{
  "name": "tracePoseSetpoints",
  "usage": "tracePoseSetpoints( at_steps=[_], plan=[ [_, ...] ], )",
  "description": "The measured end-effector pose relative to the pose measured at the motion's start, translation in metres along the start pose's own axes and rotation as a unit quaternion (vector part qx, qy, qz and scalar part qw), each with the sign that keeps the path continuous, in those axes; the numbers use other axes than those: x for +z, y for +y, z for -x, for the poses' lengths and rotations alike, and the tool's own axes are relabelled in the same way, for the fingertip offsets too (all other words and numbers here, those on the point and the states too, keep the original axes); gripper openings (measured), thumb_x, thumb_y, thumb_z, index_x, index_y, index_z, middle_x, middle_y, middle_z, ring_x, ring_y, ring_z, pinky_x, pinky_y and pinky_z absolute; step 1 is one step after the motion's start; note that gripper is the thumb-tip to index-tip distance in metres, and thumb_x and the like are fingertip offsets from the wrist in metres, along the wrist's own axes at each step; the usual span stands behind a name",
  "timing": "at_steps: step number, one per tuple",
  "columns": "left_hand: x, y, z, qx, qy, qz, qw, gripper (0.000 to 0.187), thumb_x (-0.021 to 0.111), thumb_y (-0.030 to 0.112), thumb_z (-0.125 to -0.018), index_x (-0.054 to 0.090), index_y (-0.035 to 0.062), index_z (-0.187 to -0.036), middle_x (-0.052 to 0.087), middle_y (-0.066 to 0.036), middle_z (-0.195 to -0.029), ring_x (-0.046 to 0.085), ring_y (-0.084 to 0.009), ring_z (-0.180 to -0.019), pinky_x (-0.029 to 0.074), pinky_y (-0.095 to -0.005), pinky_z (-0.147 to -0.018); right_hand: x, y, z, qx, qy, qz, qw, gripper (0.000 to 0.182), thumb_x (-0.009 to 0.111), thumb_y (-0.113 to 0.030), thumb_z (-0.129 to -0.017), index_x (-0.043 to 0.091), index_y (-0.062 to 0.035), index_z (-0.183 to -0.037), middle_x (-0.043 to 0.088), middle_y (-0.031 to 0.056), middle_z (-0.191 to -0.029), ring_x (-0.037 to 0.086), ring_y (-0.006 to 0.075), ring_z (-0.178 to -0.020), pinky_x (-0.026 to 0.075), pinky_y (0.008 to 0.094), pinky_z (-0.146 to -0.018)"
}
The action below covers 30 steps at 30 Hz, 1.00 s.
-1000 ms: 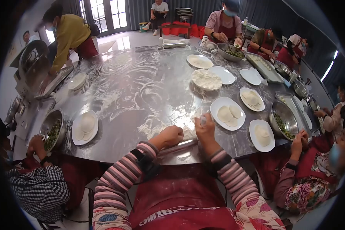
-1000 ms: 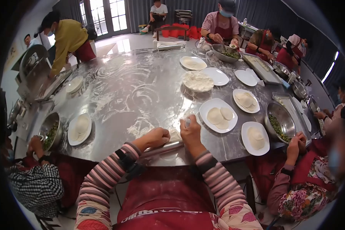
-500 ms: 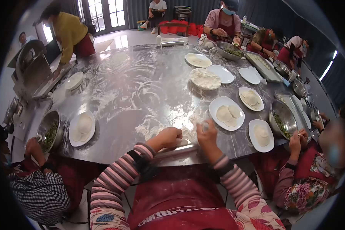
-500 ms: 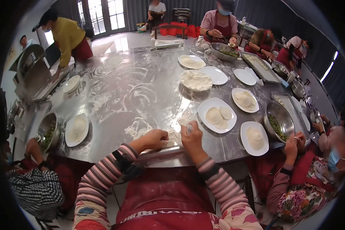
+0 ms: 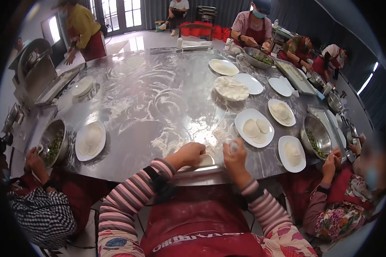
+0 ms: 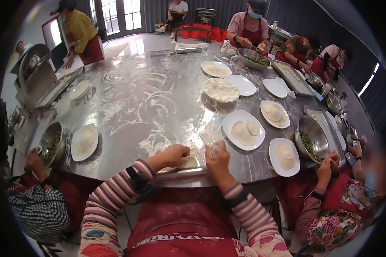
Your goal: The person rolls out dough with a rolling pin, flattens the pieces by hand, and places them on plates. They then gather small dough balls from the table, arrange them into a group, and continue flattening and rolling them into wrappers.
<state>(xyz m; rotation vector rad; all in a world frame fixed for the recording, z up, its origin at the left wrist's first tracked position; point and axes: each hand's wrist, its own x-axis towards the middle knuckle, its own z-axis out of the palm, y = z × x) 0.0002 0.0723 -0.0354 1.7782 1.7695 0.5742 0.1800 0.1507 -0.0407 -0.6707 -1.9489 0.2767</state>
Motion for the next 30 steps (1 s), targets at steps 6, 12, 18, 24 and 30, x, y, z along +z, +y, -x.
tracePoseSetpoints(
  at_steps=[6,12,18,24,30],
  plan=[
    [-0.005,-0.004,0.007,0.000,-0.032,0.036,0.999,0.020,0.059,0.019,-0.077,0.062,0.0012,-0.085,0.064,-0.020,-0.080,0.061,-0.0344,-0.078,0.046,-0.0399,-0.069,0.006,-0.012,-0.011,0.108,0.008,-0.085,0.990,0.017,0.064,-0.006,-0.079,0.049,-0.0034,-0.086,0.055,0.0177,-0.062,0.059,0.0374,-0.059,0.045,0.0411,-0.050],
    [-0.007,0.004,-0.006,-0.039,-0.001,0.022,0.999,0.020,0.059,0.018,-0.076,0.063,0.0001,-0.084,0.063,-0.021,-0.082,0.061,-0.0360,-0.081,0.047,-0.0417,-0.071,0.024,-0.005,-0.025,0.120,-0.001,-0.087,0.989,0.019,0.066,-0.006,-0.077,0.049,-0.0036,-0.085,0.055,0.0181,-0.062,0.059,0.0393,-0.060,0.045,0.0411,-0.050],
    [-0.006,-0.005,0.012,-0.017,-0.026,0.029,0.999,0.020,0.057,0.016,-0.075,0.063,-0.0004,-0.086,0.064,-0.021,-0.082,0.060,-0.0358,-0.079,0.046,-0.0406,-0.070,-0.014,-0.015,0.016,0.204,-0.020,-0.125,0.971,0.021,0.067,-0.007,-0.076,0.048,-0.0029,-0.083,0.055,0.0174,-0.060,0.059,0.0393,-0.058,0.045,0.0412,-0.050],
    [0.000,0.005,-0.005,-0.052,0.029,0.023,0.998,0.021,0.055,0.016,-0.075,0.062,-0.0005,-0.086,0.063,-0.021,-0.082,0.061,-0.0344,-0.078,0.046,-0.0405,-0.071,0.030,-0.007,-0.034,0.113,0.000,-0.089,0.990,0.017,0.064,-0.007,-0.078,0.049,-0.0027,-0.086,0.055,0.0212,-0.063,0.057,0.0419,-0.060,0.044,0.0434,-0.051],
    [-0.002,-0.004,0.009,-0.048,-0.007,0.057,0.997,0.022,0.056,0.016,-0.075,0.062,-0.0005,-0.088,0.063,-0.022,-0.084,0.060,-0.0371,-0.080,0.046,-0.0416,-0.072,-0.022,-0.015,0.024,0.090,-0.013,-0.062,0.994,0.019,0.065,-0.005,-0.076,0.049,-0.0036,-0.086,0.054,0.0176,-0.063,0.057,0.0392,-0.057,0.044,0.0426,-0.050]
  ],
)
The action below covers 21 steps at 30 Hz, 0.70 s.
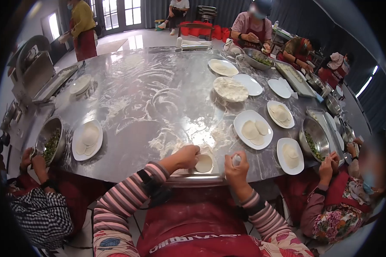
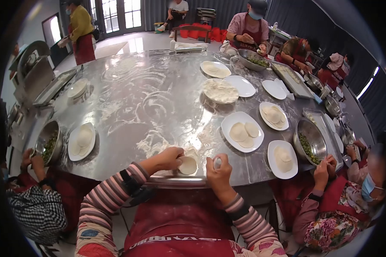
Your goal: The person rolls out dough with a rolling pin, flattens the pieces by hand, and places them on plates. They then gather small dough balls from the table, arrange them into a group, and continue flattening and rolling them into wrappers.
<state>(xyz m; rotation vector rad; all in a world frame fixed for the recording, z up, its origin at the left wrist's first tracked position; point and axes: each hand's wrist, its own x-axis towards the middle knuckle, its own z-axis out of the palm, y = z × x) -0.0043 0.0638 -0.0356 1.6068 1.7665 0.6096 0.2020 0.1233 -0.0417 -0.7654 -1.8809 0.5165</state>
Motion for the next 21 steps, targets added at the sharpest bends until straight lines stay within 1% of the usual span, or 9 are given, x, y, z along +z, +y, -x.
tracePoseSetpoints(
  at_steps=[4,6,9,13,15,18,19,20,21],
  plan=[
    [0.001,0.005,0.006,0.031,-0.014,-0.009,0.999,0.023,0.055,0.017,-0.076,0.062,-0.0004,-0.090,0.063,-0.022,-0.084,0.060,-0.0382,-0.081,0.046,-0.0419,-0.073,0.025,0.001,-0.030,0.009,0.031,-0.016,0.999,0.020,0.066,-0.006,-0.076,0.049,-0.0029,-0.085,0.054,0.0188,-0.063,0.058,0.0399,-0.057,0.044,0.0426,-0.050],
    [0.003,0.013,0.000,0.004,0.045,-0.041,0.998,0.023,0.053,0.017,-0.078,0.062,-0.0003,-0.091,0.063,-0.022,-0.084,0.060,-0.0381,-0.082,0.046,-0.0419,-0.073,0.046,0.004,-0.051,-0.008,0.047,-0.004,0.999,0.019,0.066,-0.006,-0.077,0.049,-0.0029,-0.085,0.054,0.0190,-0.062,0.057,0.0400,-0.056,0.044,0.0423,-0.049],
    [0.003,0.014,-0.010,0.008,0.031,-0.030,0.999,0.022,0.052,0.016,-0.079,0.062,0.0000,-0.090,0.063,-0.023,-0.085,0.060,-0.0377,-0.083,0.046,-0.0419,-0.074,0.047,0.005,-0.054,0.015,0.027,-0.027,0.999,0.019,0.066,-0.006,-0.077,0.049,-0.0036,-0.085,0.053,0.0180,-0.060,0.057,0.0394,-0.055,0.044,0.0415,-0.049],
    [0.009,0.000,-0.011,0.032,0.027,-0.045,0.998,0.019,0.052,0.013,-0.078,0.061,-0.0005,-0.088,0.062,-0.022,-0.080,0.060,-0.0371,-0.081,0.046,-0.0414,-0.073,0.009,-0.002,-0.015,-0.023,0.027,0.015,0.999,0.019,0.066,-0.006,-0.077,0.049,-0.0037,-0.084,0.053,0.0170,-0.059,0.057,0.0370,-0.054,0.044,0.0401,-0.048],
    [0.006,-0.003,0.000,0.013,0.021,-0.006,1.000,0.018,0.052,0.012,-0.078,0.061,-0.0008,-0.087,0.062,-0.021,-0.079,0.060,-0.0364,-0.080,0.046,-0.0412,-0.073,-0.004,-0.013,-0.001,0.037,0.022,-0.026,0.999,0.019,0.066,-0.005,-0.077,0.048,-0.0035,-0.084,0.053,0.0162,-0.060,0.058,0.0341,-0.054,0.043,0.0392,-0.048],
    [0.005,0.003,0.008,0.012,0.027,0.017,0.999,0.017,0.052,0.011,-0.078,0.060,-0.0015,-0.086,0.062,-0.021,-0.079,0.060,-0.0349,-0.079,0.046,-0.0406,-0.073,0.016,-0.008,-0.021,0.031,0.043,-0.023,0.998,0.019,0.065,-0.005,-0.077,0.048,-0.0030,-0.084,0.053,0.0162,-0.060,0.058,0.0338,-0.054,0.043,0.0391,-0.048],
    [0.005,0.006,0.009,0.028,0.039,0.002,0.999,0.018,0.052,0.012,-0.078,0.060,-0.0019,-0.086,0.062,-0.021,-0.080,0.061,-0.0341,-0.080,0.046,-0.0403,-0.073,0.025,-0.010,-0.035,0.032,0.039,-0.029,0.998,0.018,0.065,-0.005,-0.078,0.048,-0.0027,-0.085,0.054,0.0178,-0.061,0.057,0.0369,-0.056,0.043,0.0406,-0.049],
    [0.003,0.008,0.007,0.029,0.034,-0.003,0.999,0.018,0.052,0.012,-0.078,0.060,-0.0019,-0.086,0.062,-0.021,-0.080,0.061,-0.0341,-0.080,0.046,-0.0403,-0.073,0.039,-0.001,-0.048,-0.021,0.044,0.004,0.999,0.018,0.063,-0.005,-0.079,0.048,-0.0023,-0.087,0.054,0.0196,-0.063,0.056,0.0398,-0.057,0.043,0.0425,-0.050],
    [0.000,0.009,0.004,0.005,0.051,-0.002,0.999,0.018,0.052,0.012,-0.078,0.060,-0.0022,-0.086,0.063,-0.022,-0.081,0.061,-0.0338,-0.080,0.046,-0.0402,-0.072,0.050,0.004,-0.058,-0.006,0.028,-0.010,1.000,0.018,0.063,-0.006,-0.079,0.048,-0.0023,-0.088,0.055,0.0201,-0.065,0.057,0.0403,-0.059,0.043,0.0431,-0.050]
  ],
)
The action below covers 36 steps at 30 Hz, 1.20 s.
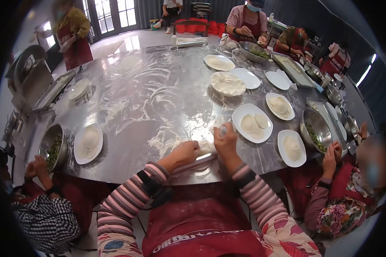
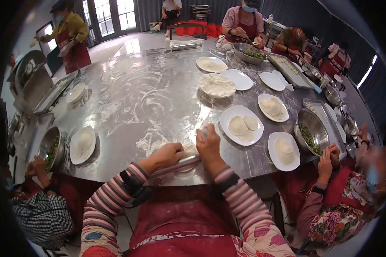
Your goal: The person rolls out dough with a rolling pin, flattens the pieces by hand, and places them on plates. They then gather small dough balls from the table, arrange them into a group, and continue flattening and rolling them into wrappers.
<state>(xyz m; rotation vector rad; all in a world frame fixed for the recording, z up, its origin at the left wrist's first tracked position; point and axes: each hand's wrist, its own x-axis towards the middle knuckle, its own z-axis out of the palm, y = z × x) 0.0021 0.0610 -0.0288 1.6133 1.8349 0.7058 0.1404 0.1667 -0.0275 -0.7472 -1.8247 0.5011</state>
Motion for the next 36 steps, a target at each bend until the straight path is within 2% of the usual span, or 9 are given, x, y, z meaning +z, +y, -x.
tracePoseSetpoints(
  at_steps=[6,10,12,19,23,26,28,33,36],
  plan=[
    [0.000,-0.002,0.000,-0.003,0.005,-0.040,0.999,0.019,0.057,0.021,-0.074,0.063,0.0025,-0.078,0.062,-0.015,-0.066,0.060,-0.0270,-0.062,0.047,-0.0371,-0.062,-0.029,0.004,0.029,-0.002,-0.030,0.015,0.999,0.022,0.066,-0.010,-0.078,0.049,-0.0030,-0.088,0.056,0.0182,-0.067,0.057,0.0406,-0.059,0.045,0.0447,-0.050],
    [-0.001,0.003,-0.003,-0.021,-0.034,0.006,0.999,0.016,0.062,0.018,-0.074,0.062,0.0023,-0.078,0.062,-0.008,-0.068,0.057,-0.0159,-0.064,0.045,-0.0322,-0.059,-0.066,-0.025,0.055,0.052,-0.006,-0.023,0.998,0.022,0.070,-0.006,-0.075,0.050,-0.0052,-0.084,0.052,0.0139,-0.056,0.056,0.0299,-0.047,0.043,0.0362,-0.044],
    [0.001,0.004,-0.013,-0.087,-0.056,0.186,0.977,0.018,0.062,0.016,-0.076,0.059,0.0009,-0.085,0.060,-0.004,-0.073,0.055,-0.0123,-0.068,0.045,-0.0281,-0.060,-0.071,-0.027,0.059,0.063,-0.009,-0.050,0.997,0.023,0.070,-0.005,-0.075,0.050,-0.0047,-0.084,0.052,0.0145,-0.057,0.056,0.0312,-0.049,0.043,0.0363,-0.045],
    [0.018,0.051,-0.100,-0.032,-0.095,0.267,0.958,0.022,0.061,0.013,-0.079,0.056,-0.0010,-0.096,0.056,-0.003,-0.076,0.053,-0.0108,-0.069,0.045,-0.0250,-0.061,-0.074,-0.020,0.065,0.033,-0.014,-0.087,0.996,0.023,0.070,-0.005,-0.074,0.050,-0.0044,-0.085,0.054,0.0150,-0.061,0.057,0.0340,-0.051,0.044,0.0367,-0.046],
    [0.020,0.090,-0.156,-0.033,-0.097,0.406,0.908,0.035,0.059,0.021,-0.084,0.050,0.0005,-0.110,0.055,-0.006,-0.098,0.054,-0.0117,-0.087,0.047,-0.0277,-0.073,-0.075,-0.021,0.062,0.033,-0.020,-0.128,0.991,0.022,0.069,-0.003,-0.075,0.051,-0.0036,-0.086,0.055,0.0150,-0.064,0.058,0.0339,-0.053,0.045,0.0364,-0.046],
    [0.018,0.073,-0.161,-0.082,-0.042,0.360,0.929,0.035,0.059,0.022,-0.084,0.051,0.0007,-0.110,0.056,-0.007,-0.098,0.055,-0.0134,-0.088,0.047,-0.0305,-0.075,-0.074,-0.020,0.062,0.037,-0.029,-0.120,0.992,0.021,0.069,-0.003,-0.075,0.051,-0.0031,-0.087,0.055,0.0149,-0.064,0.059,0.0339,-0.054,0.045,0.0363,-0.047],
    [0.010,0.045,-0.146,-0.089,-0.019,0.218,0.972,0.033,0.059,0.022,-0.083,0.053,0.0001,-0.107,0.057,-0.007,-0.096,0.056,-0.0146,-0.087,0.047,-0.0294,-0.074,-0.074,-0.021,0.062,0.035,-0.025,-0.119,0.992,0.021,0.069,-0.003,-0.075,0.051,-0.0029,-0.087,0.055,0.0149,-0.064,0.059,0.0339,-0.054,0.045,0.0363,-0.047],
    [-0.044,0.013,-0.051,-0.121,0.039,0.259,0.957,0.024,0.059,0.018,-0.083,0.057,-0.0013,-0.097,0.059,-0.007,-0.088,0.057,-0.0139,-0.081,0.046,-0.0257,-0.070,-0.076,-0.025,0.061,0.043,-0.043,-0.113,0.992,0.023,0.070,-0.004,-0.075,0.051,-0.0031,-0.087,0.054,0.0150,-0.062,0.059,0.0342,-0.054,0.045,0.0365,-0.047],
    [-0.055,-0.007,-0.003,-0.080,0.111,0.167,0.977,0.017,0.057,0.012,-0.083,0.058,-0.0011,-0.093,0.058,-0.003,-0.079,0.056,-0.0108,-0.075,0.045,-0.0240,-0.068,-0.066,-0.017,0.059,0.041,-0.020,-0.103,0.994,0.023,0.070,-0.004,-0.075,0.050,-0.0049,-0.086,0.053,0.0151,-0.064,0.060,0.0341,-0.056,0.045,0.0378,-0.048]
  ],
)
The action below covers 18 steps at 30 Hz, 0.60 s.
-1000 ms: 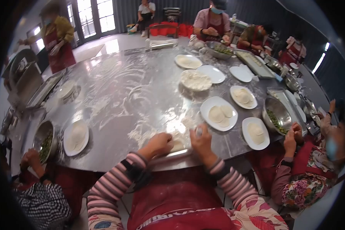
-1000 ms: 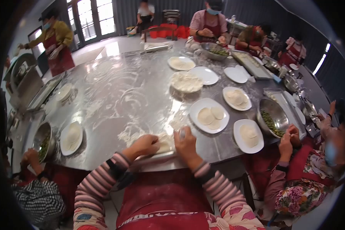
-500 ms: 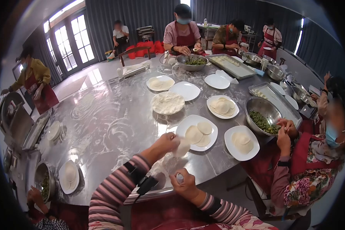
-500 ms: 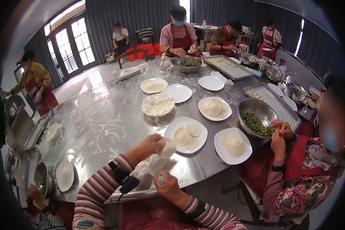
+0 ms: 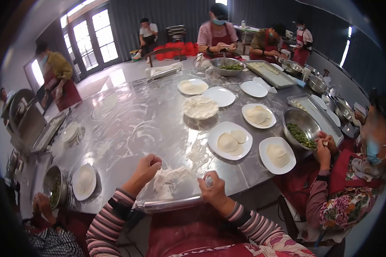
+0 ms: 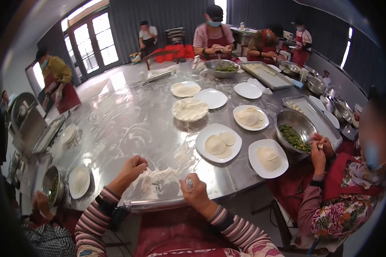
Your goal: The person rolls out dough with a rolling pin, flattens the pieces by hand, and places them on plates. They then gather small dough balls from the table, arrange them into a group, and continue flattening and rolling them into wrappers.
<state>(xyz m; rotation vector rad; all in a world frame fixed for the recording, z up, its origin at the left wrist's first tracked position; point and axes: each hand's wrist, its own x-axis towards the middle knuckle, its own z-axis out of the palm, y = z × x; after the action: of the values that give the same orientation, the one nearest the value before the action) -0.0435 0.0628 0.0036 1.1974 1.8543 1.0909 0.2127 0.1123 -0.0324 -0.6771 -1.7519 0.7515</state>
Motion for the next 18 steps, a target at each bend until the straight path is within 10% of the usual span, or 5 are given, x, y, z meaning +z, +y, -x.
tracePoseSetpoints(
  at_steps=[5,9,13,18],
  plan=[
    [-0.016,0.001,0.073,0.016,0.011,0.002,1.000,0.013,0.057,0.008,-0.083,0.059,-0.0022,-0.091,0.060,-0.005,-0.080,0.056,-0.0107,-0.073,0.046,-0.0244,-0.068,0.009,0.005,-0.012,0.001,-0.014,0.063,0.998,0.019,0.068,-0.007,-0.077,0.049,-0.0052,-0.084,0.052,0.0163,-0.059,0.057,0.0338,-0.052,0.043,0.0384,-0.047],
    [0.019,0.000,0.113,0.213,0.103,-0.096,0.967,0.008,0.059,0.004,-0.082,0.060,0.0012,-0.089,0.060,-0.012,-0.080,0.058,-0.0198,-0.073,0.047,-0.0297,-0.068,0.021,-0.005,-0.042,-0.055,-0.005,0.057,0.997,0.020,0.067,-0.005,-0.076,0.049,-0.0040,-0.083,0.053,0.0162,-0.059,0.058,0.0322,-0.052,0.043,0.0373,-0.048],
    [0.081,-0.004,0.145,0.267,-0.145,-0.154,0.940,0.033,0.056,0.016,-0.085,0.052,0.0073,-0.116,0.053,-0.016,-0.116,0.054,-0.0354,-0.105,0.045,-0.0427,-0.088,0.039,-0.023,-0.078,-0.087,-0.032,0.043,0.995,0.021,0.067,-0.006,-0.077,0.048,-0.0033,-0.084,0.054,0.0175,-0.060,0.058,0.0341,-0.054,0.043,0.0379,-0.048],
    [0.128,-0.011,0.124,0.389,-0.156,-0.242,0.875,0.056,0.052,0.031,-0.088,0.038,-0.0029,-0.130,0.033,-0.022,-0.140,0.032,-0.0350,-0.131,0.026,-0.0420,-0.108,0.044,-0.052,-0.097,-0.111,-0.104,0.066,0.986,0.023,0.067,-0.007,-0.078,0.047,-0.0030,-0.087,0.052,0.0199,-0.058,0.057,0.0381,-0.055,0.042,0.0399,-0.047]
  ],
)
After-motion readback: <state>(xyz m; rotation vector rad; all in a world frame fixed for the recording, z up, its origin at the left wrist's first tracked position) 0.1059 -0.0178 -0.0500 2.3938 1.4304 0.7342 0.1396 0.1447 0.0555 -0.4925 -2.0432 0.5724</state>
